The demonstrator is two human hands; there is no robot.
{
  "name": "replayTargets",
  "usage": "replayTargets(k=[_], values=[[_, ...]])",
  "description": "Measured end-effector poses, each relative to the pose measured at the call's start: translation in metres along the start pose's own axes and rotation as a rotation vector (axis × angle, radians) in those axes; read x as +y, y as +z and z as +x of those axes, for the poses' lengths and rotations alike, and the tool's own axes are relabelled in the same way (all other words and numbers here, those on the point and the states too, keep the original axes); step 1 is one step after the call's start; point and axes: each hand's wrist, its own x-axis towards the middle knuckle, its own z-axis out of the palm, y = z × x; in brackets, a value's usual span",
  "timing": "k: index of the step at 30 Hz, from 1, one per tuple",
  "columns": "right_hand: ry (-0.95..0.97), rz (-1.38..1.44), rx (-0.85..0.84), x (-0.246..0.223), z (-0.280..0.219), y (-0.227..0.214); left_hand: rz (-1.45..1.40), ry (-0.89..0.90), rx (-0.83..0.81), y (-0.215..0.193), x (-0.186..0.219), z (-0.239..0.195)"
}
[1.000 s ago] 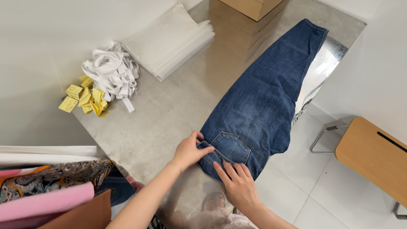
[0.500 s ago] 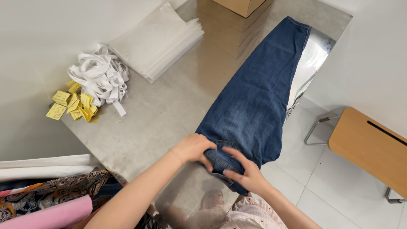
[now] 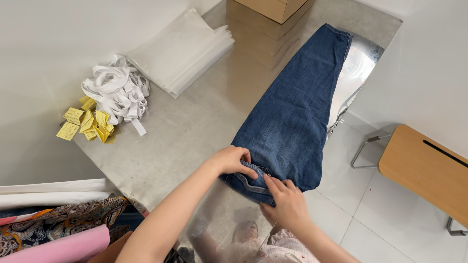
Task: The person picks up a brown shirt and a green shirt from a table, places them on hangers, and hangs them on a clothing rack. They then take a pair of jeans from the rack, fold them on a table, and place the folded jeans back on the table.
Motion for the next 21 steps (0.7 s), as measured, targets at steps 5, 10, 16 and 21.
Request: replayTargets(k=[5,10,16,21], values=[[0.059,0.447,-0.088,0.036,0.025,-0.018,0.268,0.615,0.608,0.035,-0.019,-0.033],[0.312,0.840,-0.359,0.038,0.043,-0.062,0.729,0.418,0.583,0.051,-0.017,0.011],[0.256,0.577,0.010,0.035,0.031,-0.041,0.591,0.179,0.045,0.000,0.024,0.037],[-0.069,0.161,0.297,-0.012,-0.019,-0.012,0.505,-0.072,-0.498,-0.013,0.051,0.020]])
